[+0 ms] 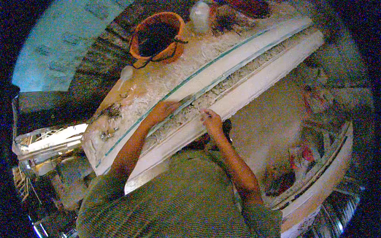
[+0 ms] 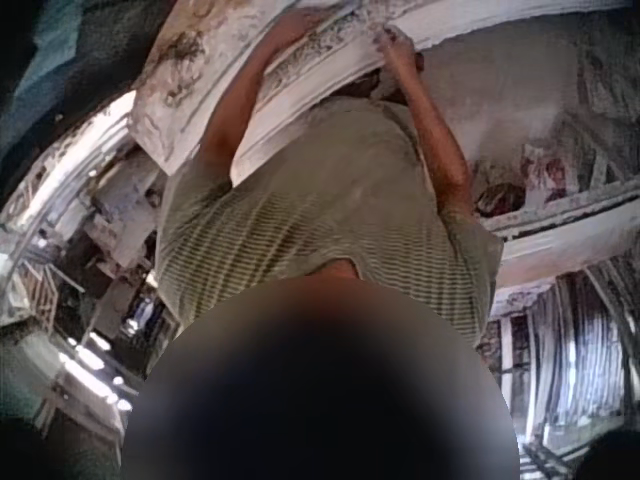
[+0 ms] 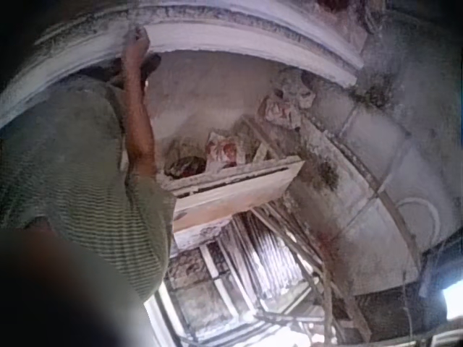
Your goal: The person scrapes a long white wooden plank with a metal scraper, removing material along the edges and surface. The person then lifts the plank and places it upright among other planks.
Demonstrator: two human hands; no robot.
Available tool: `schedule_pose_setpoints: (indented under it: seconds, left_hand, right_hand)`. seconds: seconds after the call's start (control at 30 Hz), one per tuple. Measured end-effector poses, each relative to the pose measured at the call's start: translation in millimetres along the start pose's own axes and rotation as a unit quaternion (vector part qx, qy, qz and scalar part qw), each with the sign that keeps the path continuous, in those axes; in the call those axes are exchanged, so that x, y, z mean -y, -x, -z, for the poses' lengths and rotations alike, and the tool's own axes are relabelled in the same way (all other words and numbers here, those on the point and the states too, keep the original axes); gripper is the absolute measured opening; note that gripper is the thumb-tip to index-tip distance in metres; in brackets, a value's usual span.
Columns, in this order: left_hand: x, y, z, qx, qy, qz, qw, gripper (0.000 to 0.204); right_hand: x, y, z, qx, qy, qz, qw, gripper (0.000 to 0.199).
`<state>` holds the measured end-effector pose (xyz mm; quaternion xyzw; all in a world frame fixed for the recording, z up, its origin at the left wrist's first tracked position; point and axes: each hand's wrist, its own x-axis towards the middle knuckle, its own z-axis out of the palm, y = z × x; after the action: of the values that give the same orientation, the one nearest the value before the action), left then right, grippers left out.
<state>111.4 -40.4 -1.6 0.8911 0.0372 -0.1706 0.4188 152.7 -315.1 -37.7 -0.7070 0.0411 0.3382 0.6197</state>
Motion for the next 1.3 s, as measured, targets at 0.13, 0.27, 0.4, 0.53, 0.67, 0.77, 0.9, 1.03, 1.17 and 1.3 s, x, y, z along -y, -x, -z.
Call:
schedule_pose_setpoints:
  seconds: [0.13,0.27,0.4,0.53,0.67,0.77,0.9,1.03,1.17,1.3]
  left_hand:
    - [7,148,15,-0.042,0.091,0.308,0.946,0.048]
    - [-9,79,-9,-0.069,0.060,0.210,0.973,0.045]
    - [-77,-132,-61,-0.058,0.000,0.055,0.997,0.036]
    - [-148,-274,-97,-0.062,0.105,0.115,0.986,0.038]
    - [-123,-213,-63,-0.031,0.102,0.063,0.992,0.039]
    - [-81,-87,-27,-0.038,-0.011,0.077,0.996,0.042]
    - [-56,45,-2,-0.040,-0.029,0.187,0.981,0.040]
    - [-67,5,-12,-0.060,-0.049,0.151,0.986,0.036]
    - [-109,-168,-53,-0.042,-0.019,0.010,0.999,0.037]
    - [-152,-302,-101,-0.089,-0.034,0.056,0.994,0.032]
  right_hand:
    - [9,0,10,0.038,-0.056,-0.033,0.997,0.031]
    - [23,-5,33,0.013,-0.094,-0.027,0.995,0.031]
    - [41,-10,68,-0.043,-0.109,-0.036,0.992,0.029]
    - [46,-8,100,-0.090,-0.122,-0.032,0.988,0.030]
    - [37,-5,121,-0.127,-0.151,-0.055,0.979,0.029]
    - [28,0,128,-0.120,-0.158,-0.058,0.978,0.030]
    - [21,4,128,-0.103,-0.167,-0.090,0.976,0.026]
    - [22,5,122,-0.099,-0.156,-0.062,0.981,0.026]
    - [27,4,117,-0.105,-0.132,-0.036,0.985,0.031]
    - [34,4,123,-0.099,-0.109,-0.021,0.989,0.032]
